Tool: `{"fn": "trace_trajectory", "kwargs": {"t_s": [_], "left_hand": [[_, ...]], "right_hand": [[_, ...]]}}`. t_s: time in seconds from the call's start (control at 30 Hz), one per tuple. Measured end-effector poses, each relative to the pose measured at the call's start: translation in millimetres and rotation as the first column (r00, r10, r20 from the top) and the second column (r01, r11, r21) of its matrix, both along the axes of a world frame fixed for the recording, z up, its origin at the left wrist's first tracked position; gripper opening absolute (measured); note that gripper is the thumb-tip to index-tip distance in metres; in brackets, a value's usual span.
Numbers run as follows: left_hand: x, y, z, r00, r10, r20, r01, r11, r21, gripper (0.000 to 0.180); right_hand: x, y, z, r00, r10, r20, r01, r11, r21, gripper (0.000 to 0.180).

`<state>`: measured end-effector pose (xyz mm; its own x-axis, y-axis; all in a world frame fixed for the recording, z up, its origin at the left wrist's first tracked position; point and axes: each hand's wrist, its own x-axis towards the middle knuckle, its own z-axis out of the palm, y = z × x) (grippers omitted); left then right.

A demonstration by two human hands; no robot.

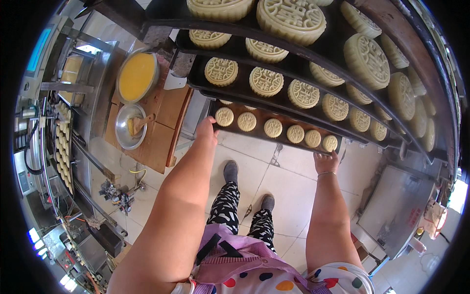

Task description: The person applies a liquid glaze to mooncakes on a tray using a brush, places the tray onto a cooling rack, and затем retrieves an empty tray to place it into an oven.

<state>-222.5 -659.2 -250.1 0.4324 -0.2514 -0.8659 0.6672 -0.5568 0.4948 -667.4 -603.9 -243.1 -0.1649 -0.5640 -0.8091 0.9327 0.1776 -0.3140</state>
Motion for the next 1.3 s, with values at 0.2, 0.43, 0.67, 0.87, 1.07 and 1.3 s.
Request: {"fn": "trace_trajectory", "kwargs": {"t_s": [0.2,0.43,0.67,0.87,1.07,1.3], "left_hand": [[16.1,9.8,-2.2,0.97,-0.217,-0.109,0.162,0.912,-0.376,0.033],[12.5,221.0,66.6,0.082,-0.988,0.13,0.95,0.117,0.289,0.035],[72.9,474.3,98.6,-0.487,-0.868,0.095,0.814,-0.412,0.409,0.033],[7.7,445.6,125.6,-0.343,-0.905,0.252,0.891,-0.229,0.393,0.032],[-80.3,348.2,181.1,-0.01,-0.846,0.533,0.978,0.103,0.182,0.031],[-110.1,370.7,203.0,0.043,-0.799,0.6,0.987,0.126,0.097,0.027]], "right_hand": [[19.7,23.7,14.7,0.786,0.6,-0.148,-0.609,0.793,-0.025,0.053],[13.6,220.5,77.0,0.376,0.923,0.085,-0.864,0.315,0.393,0.042],[-68.8,318.8,94.0,-0.87,0.21,-0.446,-0.486,-0.514,0.707,0.03],[-105.2,310.0,187.8,-0.311,0.829,-0.466,-0.746,0.091,0.66,0.036],[-145.7,375.0,152.5,-0.161,0.87,-0.465,-0.685,0.241,0.688,0.035],[-134.7,423.7,150.6,-0.658,0.709,-0.251,-0.582,-0.269,0.767,0.038]]}}
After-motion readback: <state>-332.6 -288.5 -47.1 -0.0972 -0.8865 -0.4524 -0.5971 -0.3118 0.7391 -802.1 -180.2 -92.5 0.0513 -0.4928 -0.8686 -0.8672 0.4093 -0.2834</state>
